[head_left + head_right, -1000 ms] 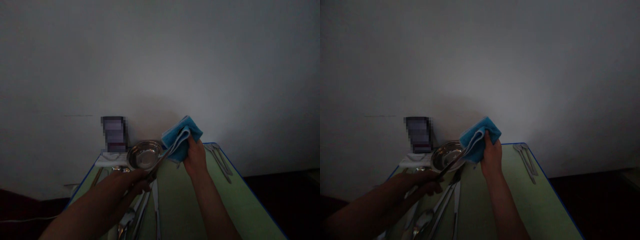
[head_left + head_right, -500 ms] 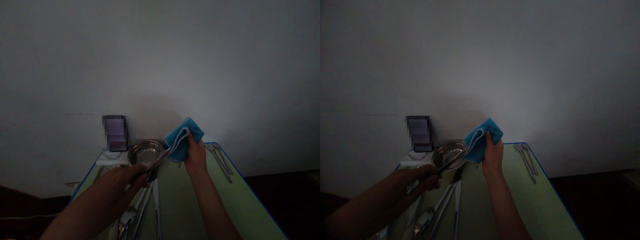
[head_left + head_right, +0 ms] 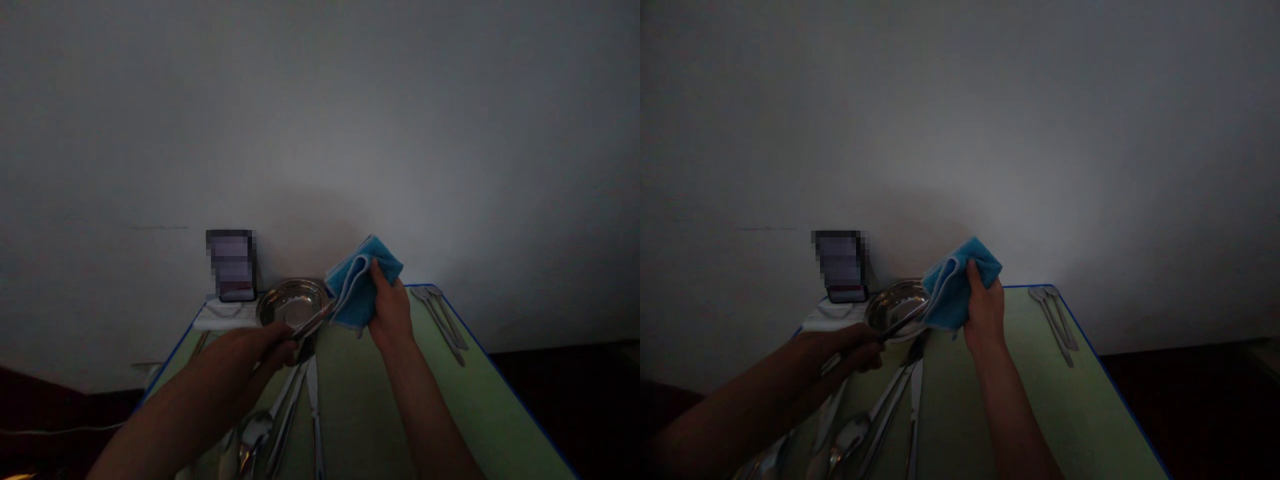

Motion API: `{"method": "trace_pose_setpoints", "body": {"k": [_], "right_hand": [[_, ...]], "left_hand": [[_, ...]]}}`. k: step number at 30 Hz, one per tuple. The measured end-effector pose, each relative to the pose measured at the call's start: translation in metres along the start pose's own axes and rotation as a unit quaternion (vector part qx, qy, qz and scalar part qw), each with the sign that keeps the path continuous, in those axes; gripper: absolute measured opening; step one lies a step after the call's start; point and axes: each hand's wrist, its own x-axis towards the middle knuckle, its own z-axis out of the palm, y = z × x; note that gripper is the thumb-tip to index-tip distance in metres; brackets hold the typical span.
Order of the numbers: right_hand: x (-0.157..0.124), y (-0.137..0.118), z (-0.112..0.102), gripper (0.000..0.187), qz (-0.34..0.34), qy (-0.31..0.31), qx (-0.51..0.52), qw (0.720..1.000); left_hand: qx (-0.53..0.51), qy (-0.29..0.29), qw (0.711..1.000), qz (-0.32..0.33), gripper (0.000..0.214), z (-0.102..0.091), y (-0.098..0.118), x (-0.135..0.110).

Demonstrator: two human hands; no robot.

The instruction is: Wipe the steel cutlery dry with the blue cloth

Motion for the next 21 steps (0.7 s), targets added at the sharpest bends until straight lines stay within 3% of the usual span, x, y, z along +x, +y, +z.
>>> {"method": "trace_pose_setpoints", "body": {"k": [21], "right_hand": [[-0.0007, 0.0007, 0.0015, 0.031, -0.012, 0.017, 0.030, 0.999]], "left_hand": [[-0.008, -0.021, 1.000, 0.000, 0.024, -0.0025, 0.0035, -0.0042]]}}
